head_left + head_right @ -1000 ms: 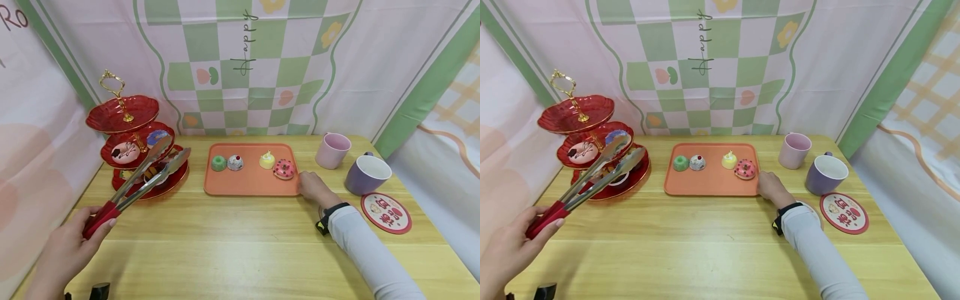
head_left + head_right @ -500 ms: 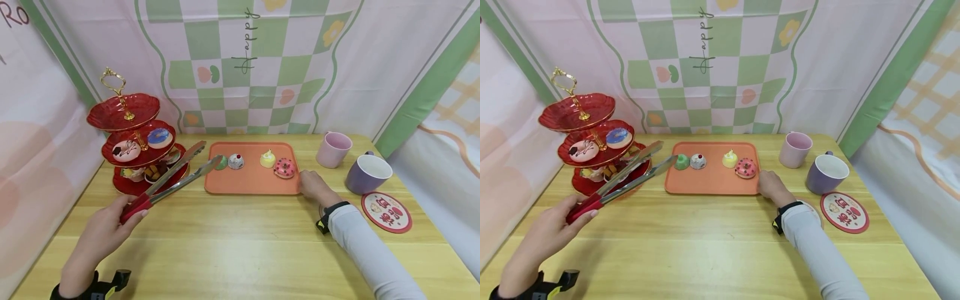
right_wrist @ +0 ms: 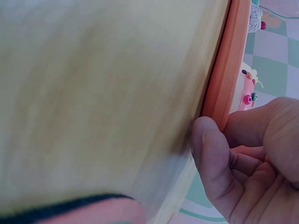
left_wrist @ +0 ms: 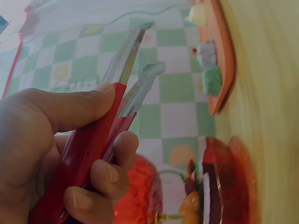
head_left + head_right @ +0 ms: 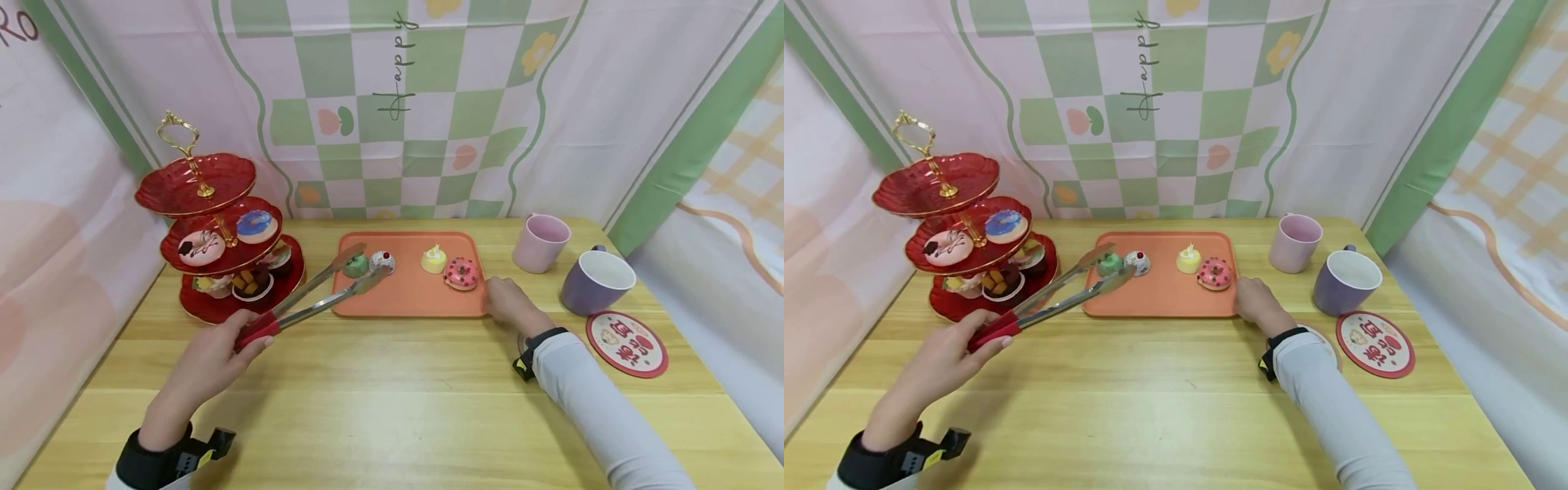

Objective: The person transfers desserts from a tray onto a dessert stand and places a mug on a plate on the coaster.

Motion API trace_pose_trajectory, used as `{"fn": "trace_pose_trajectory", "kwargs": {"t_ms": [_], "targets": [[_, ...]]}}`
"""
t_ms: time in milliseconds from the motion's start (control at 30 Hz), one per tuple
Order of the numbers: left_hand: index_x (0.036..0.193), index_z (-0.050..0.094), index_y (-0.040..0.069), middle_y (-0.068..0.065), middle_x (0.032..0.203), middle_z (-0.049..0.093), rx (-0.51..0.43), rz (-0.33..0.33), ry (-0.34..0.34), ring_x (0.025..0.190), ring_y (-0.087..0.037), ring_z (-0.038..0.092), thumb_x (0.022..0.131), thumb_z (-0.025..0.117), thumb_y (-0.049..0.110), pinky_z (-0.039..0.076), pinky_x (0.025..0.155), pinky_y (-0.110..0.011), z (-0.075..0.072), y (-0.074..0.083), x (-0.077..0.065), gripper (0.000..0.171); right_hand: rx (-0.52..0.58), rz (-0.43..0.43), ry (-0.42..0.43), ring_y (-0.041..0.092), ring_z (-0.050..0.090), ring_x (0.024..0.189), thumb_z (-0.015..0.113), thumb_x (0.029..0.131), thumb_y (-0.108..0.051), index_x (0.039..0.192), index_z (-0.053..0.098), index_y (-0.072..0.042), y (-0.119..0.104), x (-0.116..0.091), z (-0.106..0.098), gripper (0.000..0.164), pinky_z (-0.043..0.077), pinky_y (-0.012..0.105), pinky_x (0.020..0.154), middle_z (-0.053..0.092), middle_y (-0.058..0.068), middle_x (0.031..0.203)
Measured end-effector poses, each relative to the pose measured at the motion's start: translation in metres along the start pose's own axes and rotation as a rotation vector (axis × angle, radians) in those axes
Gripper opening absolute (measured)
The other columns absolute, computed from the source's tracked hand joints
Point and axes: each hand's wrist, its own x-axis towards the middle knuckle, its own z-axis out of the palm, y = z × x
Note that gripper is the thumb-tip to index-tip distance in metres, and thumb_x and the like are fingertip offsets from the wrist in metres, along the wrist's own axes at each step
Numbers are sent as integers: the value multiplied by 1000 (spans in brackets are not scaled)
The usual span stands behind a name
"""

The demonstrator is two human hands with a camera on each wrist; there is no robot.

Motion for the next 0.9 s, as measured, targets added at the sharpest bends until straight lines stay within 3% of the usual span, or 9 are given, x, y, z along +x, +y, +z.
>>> {"fn": "trace_pose_trajectory", "kwargs": {"t_ms": [433,900], "targets": [[105,58,6,1,78,57,-4,77,-133,62,-14,47,83,71,24,42,56,-29,35,12,25,31,-4,17,-2,24,50,60,52,81,4,75,54,1,-1,0,1,7,40,31,53,50,11,67],[104,59,10,4,75,55,-9,110,-138,60,-13,45,84,70,27,38,53,-29,60,22,41,28,-2,-5,20,23,50,58,52,81,5,74,54,1,1,-1,2,8,40,30,50,49,10,65]]}}
